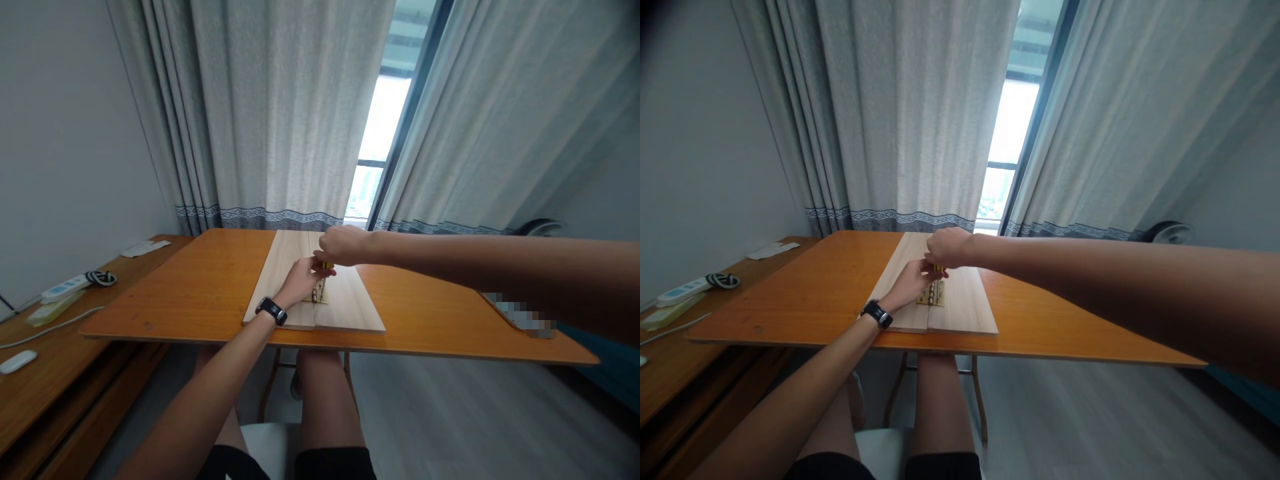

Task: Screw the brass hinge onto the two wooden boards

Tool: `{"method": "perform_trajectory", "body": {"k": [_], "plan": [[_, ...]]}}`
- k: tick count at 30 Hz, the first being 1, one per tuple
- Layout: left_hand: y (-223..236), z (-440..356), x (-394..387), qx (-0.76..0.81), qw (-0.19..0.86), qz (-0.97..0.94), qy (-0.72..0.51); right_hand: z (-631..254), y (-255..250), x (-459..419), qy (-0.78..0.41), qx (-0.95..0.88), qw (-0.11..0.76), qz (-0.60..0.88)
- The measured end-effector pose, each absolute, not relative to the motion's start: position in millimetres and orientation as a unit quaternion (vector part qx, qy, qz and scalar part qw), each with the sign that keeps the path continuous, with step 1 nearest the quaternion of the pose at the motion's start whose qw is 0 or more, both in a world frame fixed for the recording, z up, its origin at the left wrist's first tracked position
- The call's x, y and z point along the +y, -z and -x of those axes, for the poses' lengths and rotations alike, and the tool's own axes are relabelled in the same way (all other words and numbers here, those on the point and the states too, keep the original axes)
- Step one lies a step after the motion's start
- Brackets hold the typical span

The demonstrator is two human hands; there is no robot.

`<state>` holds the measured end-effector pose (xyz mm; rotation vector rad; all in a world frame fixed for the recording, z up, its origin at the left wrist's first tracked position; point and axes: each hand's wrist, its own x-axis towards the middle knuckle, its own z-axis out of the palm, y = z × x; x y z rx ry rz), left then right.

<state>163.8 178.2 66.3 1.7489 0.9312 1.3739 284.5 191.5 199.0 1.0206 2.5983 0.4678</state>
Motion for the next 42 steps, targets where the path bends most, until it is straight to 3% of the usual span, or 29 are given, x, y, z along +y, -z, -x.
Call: {"method": "perform_trajectory", "body": {"k": [5, 8, 11, 14, 21, 23, 26, 31, 35, 39, 42], "plan": [[-65.8, -152.0, 184.0, 0.253, 0.438, -0.724, -0.469, -300.9, -200.6, 196.5, -0.292, 0.929, 0.203, -0.101], [-61.3, -160.4, 187.9, 0.248, 0.445, -0.713, -0.481, -300.6, -193.4, 196.9, -0.337, 0.902, 0.186, -0.197], [-55.0, -175.1, 187.3, 0.325, 0.38, -0.681, -0.535, -289.6, -184.7, 187.1, -0.332, 0.869, 0.154, -0.334], [-50.1, -183.5, 184.7, 0.371, 0.361, -0.63, -0.579, -280.5, -182.9, 178.5, -0.326, 0.868, 0.155, -0.341], [-50.3, -166.9, 185.4, 0.278, 0.451, -0.673, -0.515, -297.4, -195.2, 198.5, -0.357, 0.916, 0.184, -0.02], [-50.5, -164.5, 185.0, 0.255, 0.461, -0.692, -0.494, -299.9, -192.2, 198.4, -0.363, 0.913, 0.181, -0.055], [-48.0, -166.6, 184.0, 0.259, 0.429, -0.704, -0.503, -292.9, -182.6, 188.1, -0.345, 0.898, 0.144, -0.231], [-41.0, -172.3, 182.8, 0.383, 0.33, -0.639, -0.58, -273.9, -173.7, 170.6, -0.335, 0.867, 0.114, -0.35], [-41.3, -166.6, 179.2, 0.391, 0.36, -0.639, -0.556, -279.4, -181.7, 173.2, -0.318, 0.903, 0.14, -0.254], [-48.8, -156.8, 180.9, 0.306, 0.437, -0.687, -0.493, -295.3, -191.1, 187.6, -0.345, 0.922, 0.173, -0.022], [-56.2, -151.2, 187.0, 0.256, 0.471, -0.724, -0.435, -298.2, -189.2, 193.7, -0.346, 0.92, 0.183, -0.033]]}}
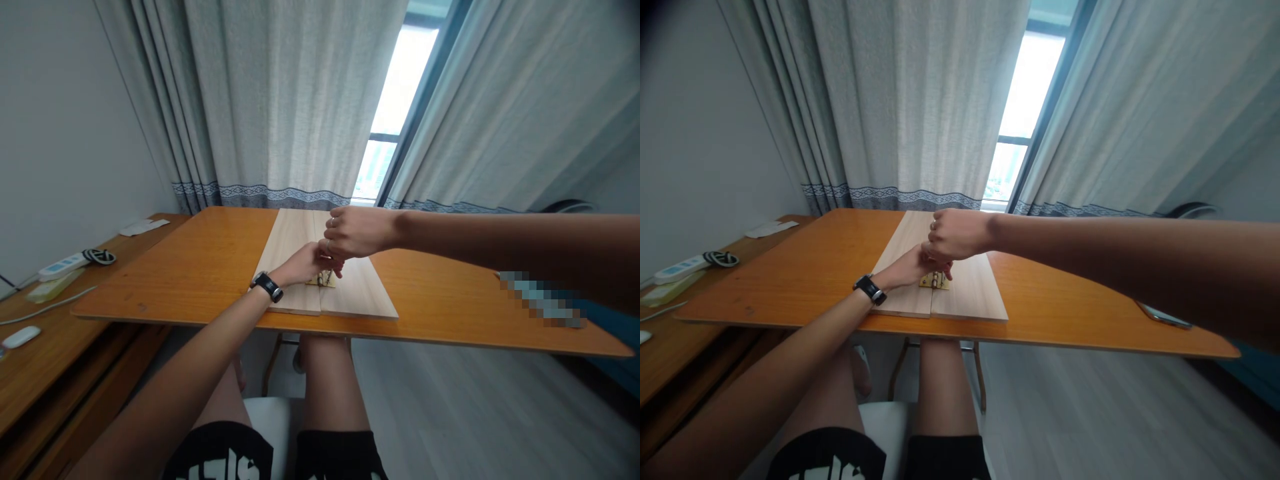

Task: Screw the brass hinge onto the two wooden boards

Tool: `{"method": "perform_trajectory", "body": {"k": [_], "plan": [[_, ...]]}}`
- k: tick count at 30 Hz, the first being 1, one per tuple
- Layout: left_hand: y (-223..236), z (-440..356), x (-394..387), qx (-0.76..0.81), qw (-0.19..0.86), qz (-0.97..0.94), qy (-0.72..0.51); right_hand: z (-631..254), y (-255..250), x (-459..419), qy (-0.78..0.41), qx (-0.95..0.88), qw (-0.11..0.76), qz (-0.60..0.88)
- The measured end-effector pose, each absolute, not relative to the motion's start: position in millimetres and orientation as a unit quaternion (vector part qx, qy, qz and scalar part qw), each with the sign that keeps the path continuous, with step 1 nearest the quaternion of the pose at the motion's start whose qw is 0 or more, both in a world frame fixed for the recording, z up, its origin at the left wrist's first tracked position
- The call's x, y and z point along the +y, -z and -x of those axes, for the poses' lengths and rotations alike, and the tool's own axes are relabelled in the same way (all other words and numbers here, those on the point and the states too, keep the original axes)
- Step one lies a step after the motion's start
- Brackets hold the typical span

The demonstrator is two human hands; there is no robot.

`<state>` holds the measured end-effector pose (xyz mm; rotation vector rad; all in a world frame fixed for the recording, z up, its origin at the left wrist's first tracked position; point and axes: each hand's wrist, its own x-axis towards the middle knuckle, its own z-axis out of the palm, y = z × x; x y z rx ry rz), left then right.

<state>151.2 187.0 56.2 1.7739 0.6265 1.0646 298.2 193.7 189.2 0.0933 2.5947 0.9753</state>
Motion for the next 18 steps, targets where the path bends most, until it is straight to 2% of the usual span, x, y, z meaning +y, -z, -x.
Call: {"method": "perform_trajectory", "body": {"k": [4, 9, 12, 16, 18], "plan": [[-60.5, -148.1, 192.7, 0.26, 0.47, -0.74, -0.406, -285.4, -182.1, 187.9, -0.312, 0.906, 0.156, -0.24], [-54.9, -152.4, 190.5, 0.358, 0.339, -0.724, -0.483, -270.6, -179.5, 180.0, -0.291, 0.86, 0.137, -0.396], [-54.6, -152.3, 186.2, 0.38, 0.303, -0.728, -0.484, -274.2, -182.5, 181.0, -0.28, 0.879, 0.149, -0.357], [-59.9, -149.3, 183.0, 0.341, 0.319, -0.763, -0.448, -286.2, -188.2, 187.5, -0.293, 0.919, 0.189, -0.186], [-61.6, -149.7, 184.1, 0.329, 0.322, -0.772, -0.438, -289.2, -189.3, 190.2, -0.291, 0.918, 0.213, -0.165]]}}
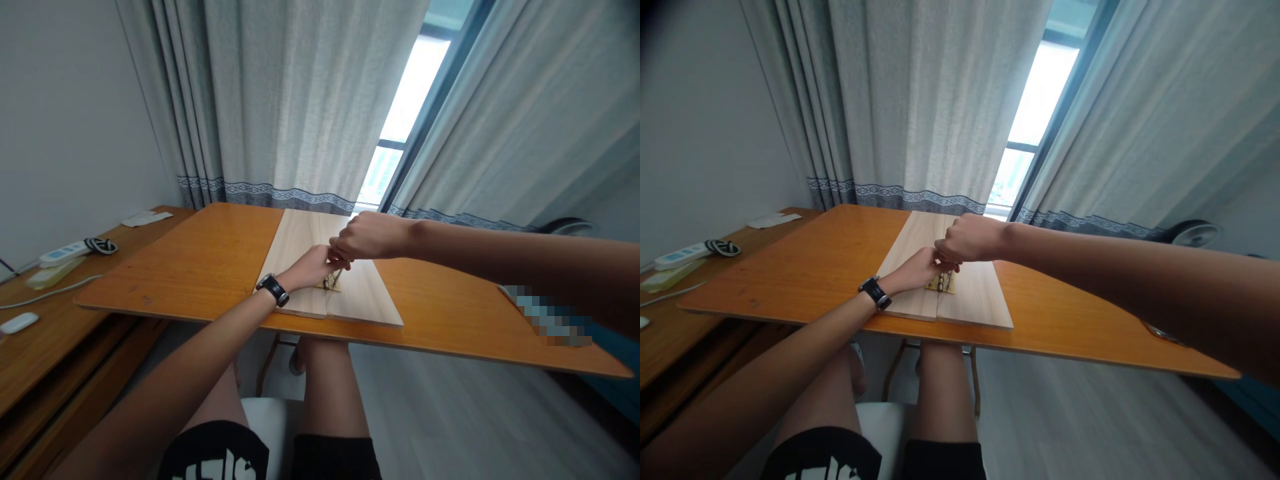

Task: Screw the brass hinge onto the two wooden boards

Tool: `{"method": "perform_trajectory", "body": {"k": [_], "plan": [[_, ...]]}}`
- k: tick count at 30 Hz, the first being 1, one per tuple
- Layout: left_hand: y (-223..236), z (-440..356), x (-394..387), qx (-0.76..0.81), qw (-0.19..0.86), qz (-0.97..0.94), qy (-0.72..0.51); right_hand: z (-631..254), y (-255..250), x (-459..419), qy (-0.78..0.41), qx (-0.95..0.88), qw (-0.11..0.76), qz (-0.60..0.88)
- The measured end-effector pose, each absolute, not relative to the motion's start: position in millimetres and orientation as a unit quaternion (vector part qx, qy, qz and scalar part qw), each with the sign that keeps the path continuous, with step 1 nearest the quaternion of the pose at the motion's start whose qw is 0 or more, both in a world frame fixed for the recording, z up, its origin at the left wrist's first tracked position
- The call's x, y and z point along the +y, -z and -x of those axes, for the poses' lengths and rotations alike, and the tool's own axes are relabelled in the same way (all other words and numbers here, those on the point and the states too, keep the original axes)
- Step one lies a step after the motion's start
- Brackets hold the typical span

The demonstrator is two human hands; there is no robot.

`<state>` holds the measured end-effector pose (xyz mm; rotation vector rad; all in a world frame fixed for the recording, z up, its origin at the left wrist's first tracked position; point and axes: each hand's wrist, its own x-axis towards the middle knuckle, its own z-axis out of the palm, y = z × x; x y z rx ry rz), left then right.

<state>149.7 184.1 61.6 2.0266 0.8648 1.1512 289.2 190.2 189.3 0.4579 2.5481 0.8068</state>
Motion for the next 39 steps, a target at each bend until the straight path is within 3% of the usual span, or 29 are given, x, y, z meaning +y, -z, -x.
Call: {"method": "perform_trajectory", "body": {"k": [9, 14, 18, 25, 32, 36, 39], "plan": [[-49.8, -142.2, 190.3, 0.342, 0.283, -0.777, -0.447, -275.0, -183.0, 183.5, -0.269, 0.851, 0.233, -0.387], [-43.0, -105.1, 206.3, 0.391, 0.209, -0.764, -0.469, -272.7, -185.1, 195.2, -0.221, 0.855, 0.203, -0.423], [-32.2, -73.7, 230.5, 0.449, 0.173, -0.745, -0.462, -277.7, -197.1, 199.7, -0.157, 0.892, 0.236, -0.352], [-0.9, -46.8, 264.0, 0.486, 0.135, -0.728, -0.464, -285.8, -197.8, 196.2, -0.226, 0.935, 0.265, -0.063], [16.1, -40.7, 264.8, 0.494, 0.115, -0.726, -0.464, -277.7, -182.2, 213.0, -0.159, 0.924, 0.187, -0.292], [15.2, -39.4, 258.3, 0.494, 0.11, -0.735, -0.451, -275.1, -193.2, 214.3, -0.153, 0.913, 0.173, -0.335], [16.2, -38.6, 257.5, 0.515, 0.091, -0.738, -0.427, -285.0, -215.8, 215.7, -0.148, 0.909, 0.088, -0.38]]}}
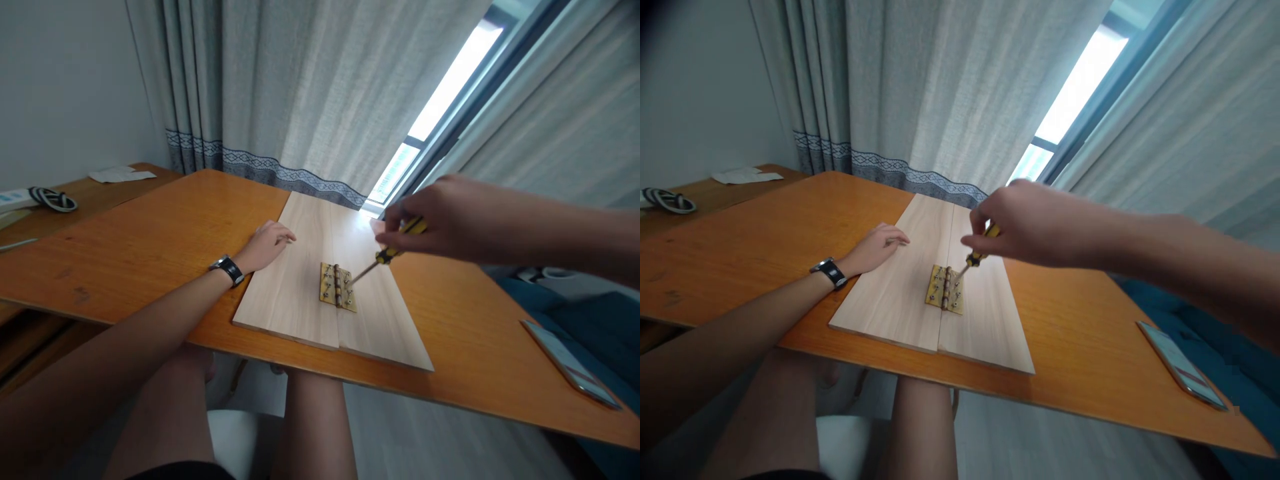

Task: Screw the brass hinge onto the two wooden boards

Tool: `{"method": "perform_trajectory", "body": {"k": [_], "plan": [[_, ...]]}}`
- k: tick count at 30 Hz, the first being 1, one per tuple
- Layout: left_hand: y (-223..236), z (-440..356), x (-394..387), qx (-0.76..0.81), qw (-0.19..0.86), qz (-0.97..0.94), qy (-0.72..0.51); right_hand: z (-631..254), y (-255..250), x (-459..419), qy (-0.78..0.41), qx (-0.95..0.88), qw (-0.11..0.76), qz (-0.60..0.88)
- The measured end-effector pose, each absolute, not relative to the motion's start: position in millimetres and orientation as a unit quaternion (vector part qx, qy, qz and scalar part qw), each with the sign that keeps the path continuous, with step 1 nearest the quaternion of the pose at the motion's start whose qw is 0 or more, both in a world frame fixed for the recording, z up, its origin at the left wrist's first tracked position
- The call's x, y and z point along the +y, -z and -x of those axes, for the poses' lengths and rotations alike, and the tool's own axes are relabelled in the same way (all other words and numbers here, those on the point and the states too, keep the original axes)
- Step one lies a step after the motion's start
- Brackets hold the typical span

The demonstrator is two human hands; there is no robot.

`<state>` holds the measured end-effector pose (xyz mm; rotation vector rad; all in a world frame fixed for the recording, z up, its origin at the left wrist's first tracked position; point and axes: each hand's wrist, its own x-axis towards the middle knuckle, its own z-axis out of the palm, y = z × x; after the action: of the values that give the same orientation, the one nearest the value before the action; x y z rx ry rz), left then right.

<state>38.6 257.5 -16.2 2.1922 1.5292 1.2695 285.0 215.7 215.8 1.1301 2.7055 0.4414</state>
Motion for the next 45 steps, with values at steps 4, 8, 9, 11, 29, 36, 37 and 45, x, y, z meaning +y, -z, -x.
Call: {"method": "perform_trajectory", "body": {"k": [4, 8, 9, 11, 29, 36, 37, 45], "plan": [[16.8, -37.9, 259.3, 0.567, 0.073, -0.708, -0.415, -321.9, -209.2, 237.6, -0.003, 0.859, -0.196, -0.473], [14.5, -38.2, 259.3, 0.601, 0.108, -0.684, -0.4, -367.7, -130.6, 277.1, 0.252, 0.752, -0.376, -0.48], [14.0, -38.4, 259.2, 0.604, 0.118, -0.68, -0.398, -377.8, -106.8, 287.7, 0.28, 0.731, -0.397, -0.479], [14.0, -38.7, 259.5, 0.615, 0.129, -0.67, -0.396, -397.3, -63.7, 307.3, 0.311, 0.688, -0.439, -0.488], [17.6, -39.0, 262.6, 0.639, 0.181, -0.629, -0.404, -489.1, -11.0, 332.8, -0.095, 0.69, -0.092, -0.711], [7.8, -22.7, 263.0, 0.674, 0.079, -0.668, -0.305, -440.2, -25.6, 289.8, -0.109, 0.715, -0.111, -0.682], [7.8, -20.2, 262.2, 0.686, 0.068, -0.668, -0.279, -430.6, -26.1, 282.6, -0.075, 0.718, -0.086, -0.687], [17.3, -26.6, 256.7, 0.676, 0.176, -0.667, -0.257, -410.0, -14.8, 270.8, 0.067, 0.76, -0.074, -0.642]]}}
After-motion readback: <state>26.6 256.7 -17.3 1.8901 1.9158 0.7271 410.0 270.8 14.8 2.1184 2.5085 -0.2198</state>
